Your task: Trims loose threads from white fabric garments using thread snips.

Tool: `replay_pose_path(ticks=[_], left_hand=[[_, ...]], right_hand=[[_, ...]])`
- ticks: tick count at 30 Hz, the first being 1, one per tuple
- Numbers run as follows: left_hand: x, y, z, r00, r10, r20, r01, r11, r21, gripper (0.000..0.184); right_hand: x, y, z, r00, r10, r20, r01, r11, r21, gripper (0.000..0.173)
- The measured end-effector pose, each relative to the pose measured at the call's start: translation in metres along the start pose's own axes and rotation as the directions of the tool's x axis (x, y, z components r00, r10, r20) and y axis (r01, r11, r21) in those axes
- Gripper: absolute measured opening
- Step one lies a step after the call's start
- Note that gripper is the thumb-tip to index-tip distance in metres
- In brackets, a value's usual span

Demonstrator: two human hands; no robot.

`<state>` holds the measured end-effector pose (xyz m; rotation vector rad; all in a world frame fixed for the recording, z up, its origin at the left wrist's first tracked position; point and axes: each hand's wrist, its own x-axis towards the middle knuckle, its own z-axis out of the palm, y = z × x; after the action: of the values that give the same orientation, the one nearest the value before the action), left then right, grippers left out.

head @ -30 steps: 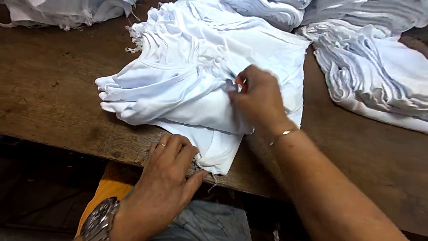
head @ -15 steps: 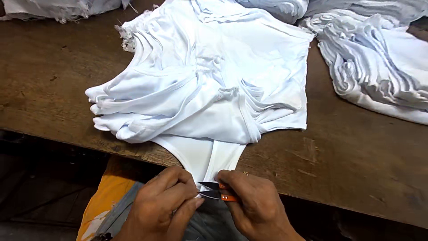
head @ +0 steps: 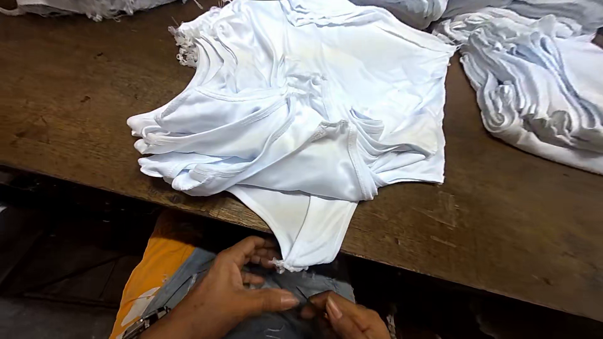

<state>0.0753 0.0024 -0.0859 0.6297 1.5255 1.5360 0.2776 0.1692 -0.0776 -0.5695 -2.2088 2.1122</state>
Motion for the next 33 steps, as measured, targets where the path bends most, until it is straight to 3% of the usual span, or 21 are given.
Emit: replay_pose_path(ticks=[4, 7, 14, 20, 28, 33], left_hand=[[0.012, 0.006, -0.006, 0.981, 0.116, 0.157, -0.129, 0.989, 0.074, 0.038], [0.015, 0.007, -0.005, 0.973, 0.114, 0.199, -0.145, 0.978, 0.152, 0.035], [-0.003, -0.007, -0.011, 0.985, 0.103, 0.136, -0.128, 0.974, 0.189, 0.029], [-0.012, -0.01, -0.009, 0.966, 0.182, 0.181, -0.223, 0.945, 0.238, 0.031], [-0.012, -0.011, -0.008, 0.97, 0.153, 0.192, -0.192, 0.959, 0.21, 0.031], [-0.012, -0.013, -0.007, 0.962, 0.129, 0.243, -0.191, 0.949, 0.252, 0.032]], right_hand=[[0.0, 0.001, 0.004, 0.998, 0.02, -0.053, -0.015, 0.995, 0.096, 0.046], [0.0, -0.001, 0.007, 0.995, 0.019, -0.096, -0.008, 0.993, 0.117, 0.046], [0.003, 0.002, 0.022, 0.992, 0.056, -0.111, -0.038, 0.987, 0.158, 0.042], [0.015, -0.001, 0.032, 0.995, 0.079, -0.067, -0.068, 0.986, 0.153, 0.04], [0.024, -0.003, 0.038, 0.992, 0.068, -0.109, -0.051, 0.987, 0.155, 0.036], [0.026, 0.0, 0.041, 0.983, 0.016, -0.183, -0.015, 1.0, 0.006, 0.037]])
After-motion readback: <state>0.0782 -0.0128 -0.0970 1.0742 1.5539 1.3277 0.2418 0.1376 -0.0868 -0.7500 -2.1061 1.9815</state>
